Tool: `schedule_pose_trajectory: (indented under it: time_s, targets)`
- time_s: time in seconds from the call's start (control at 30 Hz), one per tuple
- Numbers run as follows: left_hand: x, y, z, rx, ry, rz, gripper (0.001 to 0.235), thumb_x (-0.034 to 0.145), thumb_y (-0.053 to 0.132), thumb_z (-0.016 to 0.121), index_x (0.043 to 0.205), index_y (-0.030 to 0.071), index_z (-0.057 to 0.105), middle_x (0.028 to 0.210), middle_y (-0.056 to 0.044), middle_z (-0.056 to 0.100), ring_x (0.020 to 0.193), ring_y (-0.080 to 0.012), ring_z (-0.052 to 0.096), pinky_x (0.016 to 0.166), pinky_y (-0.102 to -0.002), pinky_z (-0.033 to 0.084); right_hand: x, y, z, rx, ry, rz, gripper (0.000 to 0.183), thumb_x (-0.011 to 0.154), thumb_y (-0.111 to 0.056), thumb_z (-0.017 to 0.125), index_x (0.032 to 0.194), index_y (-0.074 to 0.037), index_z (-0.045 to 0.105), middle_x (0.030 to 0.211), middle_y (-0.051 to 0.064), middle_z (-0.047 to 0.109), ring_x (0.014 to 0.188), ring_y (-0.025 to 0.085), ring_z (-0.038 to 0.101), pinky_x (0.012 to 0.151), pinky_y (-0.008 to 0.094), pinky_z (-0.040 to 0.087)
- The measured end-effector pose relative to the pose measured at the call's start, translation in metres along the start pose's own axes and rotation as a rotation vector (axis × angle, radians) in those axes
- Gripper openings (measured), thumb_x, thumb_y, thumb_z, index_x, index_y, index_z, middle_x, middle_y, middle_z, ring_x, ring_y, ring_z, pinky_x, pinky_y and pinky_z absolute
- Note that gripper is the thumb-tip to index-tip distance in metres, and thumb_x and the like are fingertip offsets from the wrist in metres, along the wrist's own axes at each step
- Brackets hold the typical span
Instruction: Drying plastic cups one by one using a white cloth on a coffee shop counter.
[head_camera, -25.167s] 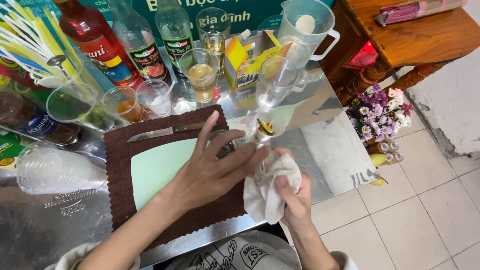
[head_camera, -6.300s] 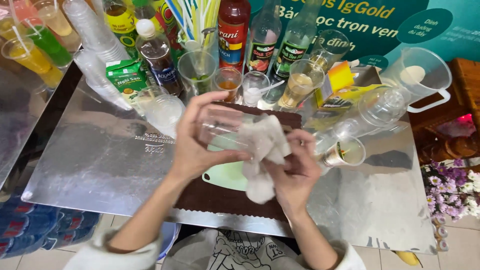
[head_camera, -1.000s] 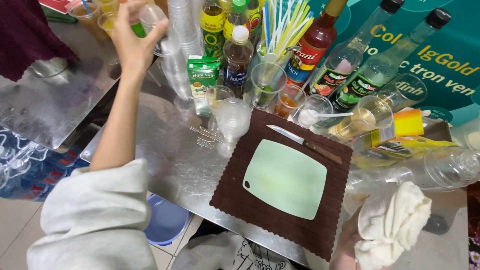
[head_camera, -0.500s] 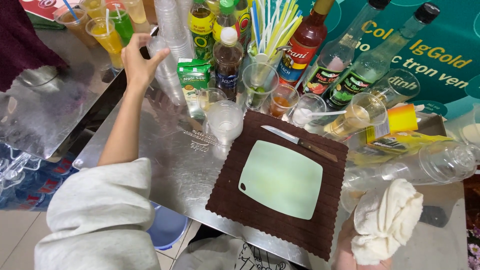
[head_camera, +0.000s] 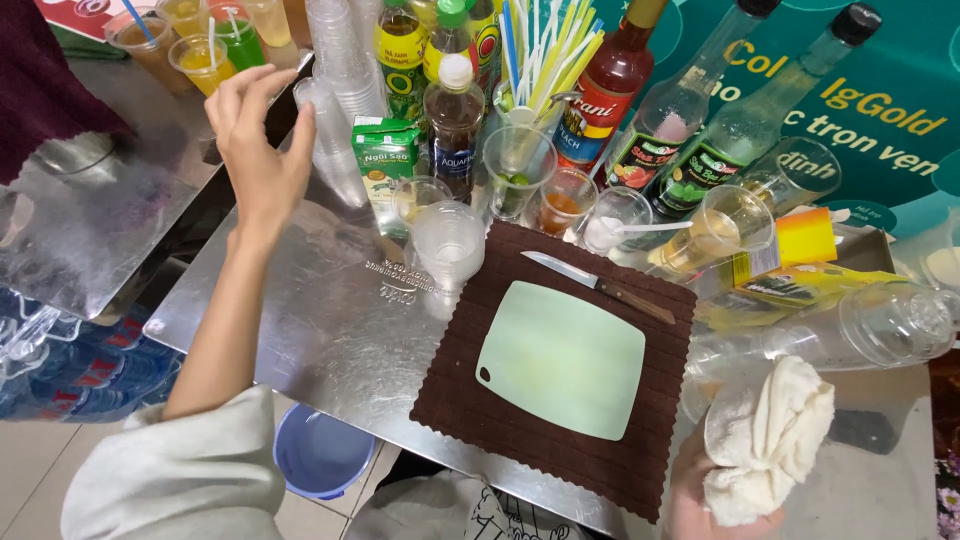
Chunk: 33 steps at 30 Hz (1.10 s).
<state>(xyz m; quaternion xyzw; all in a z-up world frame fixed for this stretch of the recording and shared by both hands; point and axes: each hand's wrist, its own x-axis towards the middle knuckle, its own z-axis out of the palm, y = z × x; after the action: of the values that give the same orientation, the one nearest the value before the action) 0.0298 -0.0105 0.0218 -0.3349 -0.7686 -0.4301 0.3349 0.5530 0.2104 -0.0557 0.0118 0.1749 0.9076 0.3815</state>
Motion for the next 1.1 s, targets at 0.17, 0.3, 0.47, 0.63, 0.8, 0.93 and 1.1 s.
schedule_pose_trajectory:
  time_s: [0.17, 0.3, 0.47, 0.63, 0.8, 0.93, 1.1]
  targets:
    - [0.000, -0.011, -0.006, 0.023, 0.055, -0.078, 0.021, 0.096, 0.005, 0.072, 0.116, 0.010, 0.073, 0.116, -0.008, 0.069, 0.106, -0.0267, 0.061, 0.090, -0.040, 0.045, 0.033, 0.017, 0.012, -0.114, 0.006, -0.084, 0.046, 0.089, -0.006, 0.069, 0.134, 0.006, 0.067, 0.132, 0.025, 0.066, 0.120, 0.036, 0.063, 0.088, 0.037, 0.062]
    - [0.006, -0.007, -0.006, -0.026, -0.066, 0.018, 0.016, 0.101, 0.008, 0.077, 0.117, 0.006, 0.072, 0.114, -0.010, 0.062, 0.108, -0.0293, 0.055, 0.093, -0.041, 0.044, 0.031, 0.028, 0.021, -0.009, -0.014, -0.006, 0.041, 0.093, -0.004, 0.068, 0.133, 0.005, 0.065, 0.128, 0.023, 0.065, 0.114, 0.036, 0.065, 0.086, 0.039, 0.063]
    - [0.016, -0.072, 0.035, 0.073, -0.346, -0.477, 0.062, 0.094, 0.030, 0.085, 0.142, 0.007, 0.053, 0.135, -0.021, 0.051, 0.128, -0.0345, 0.048, 0.107, -0.053, 0.038, 0.031, 0.014, 0.010, 0.029, 0.080, -0.060, 0.054, 0.077, -0.008, 0.067, 0.130, 0.004, 0.065, 0.122, 0.020, 0.067, 0.109, 0.032, 0.068, 0.080, 0.035, 0.063]
    - [0.020, -0.108, 0.065, 0.053, -0.377, -0.528, 0.055, 0.086, 0.036, 0.092, 0.123, 0.004, 0.066, 0.129, -0.019, 0.057, 0.127, -0.0364, 0.051, 0.106, -0.054, 0.040, 0.027, 0.035, 0.030, -0.141, 0.059, -0.164, 0.053, 0.082, -0.010, 0.060, 0.132, 0.005, 0.068, 0.124, 0.024, 0.069, 0.112, 0.037, 0.068, 0.083, 0.041, 0.065]
    - [0.039, -0.071, 0.042, -0.008, -0.283, -0.583, 0.052, 0.084, 0.034, 0.091, 0.123, 0.015, 0.062, 0.128, -0.008, 0.063, 0.117, -0.0218, 0.057, 0.101, -0.042, 0.045, 0.024, 0.035, 0.031, -0.169, 0.087, -0.214, 0.051, 0.081, -0.008, 0.060, 0.129, 0.005, 0.070, 0.125, 0.023, 0.070, 0.111, 0.035, 0.068, 0.081, 0.037, 0.066]
    - [0.047, -0.050, 0.009, -0.366, 0.177, -0.207, 0.042, 0.083, 0.007, 0.095, 0.099, 0.014, 0.056, 0.102, -0.004, 0.065, 0.094, -0.0178, 0.063, 0.087, -0.032, 0.050, 0.031, 0.024, 0.022, -0.235, 0.128, -0.231, 0.059, 0.068, -0.005, 0.061, 0.126, 0.000, 0.074, 0.120, 0.016, 0.075, 0.115, 0.028, 0.069, 0.084, 0.032, 0.063]
    - [0.041, 0.098, -0.038, -0.903, -0.033, -0.305, 0.040, 0.095, 0.013, 0.077, 0.108, 0.019, 0.040, 0.101, -0.006, 0.062, 0.093, -0.0184, 0.068, 0.083, -0.032, 0.061, 0.042, 0.017, -0.009, -1.060, -0.217, -0.147, 0.049, 0.078, -0.018, 0.073, 0.123, -0.007, 0.058, 0.082, 0.002, 0.061, 0.057, 0.006, 0.053, 0.057, 0.019, 0.041]
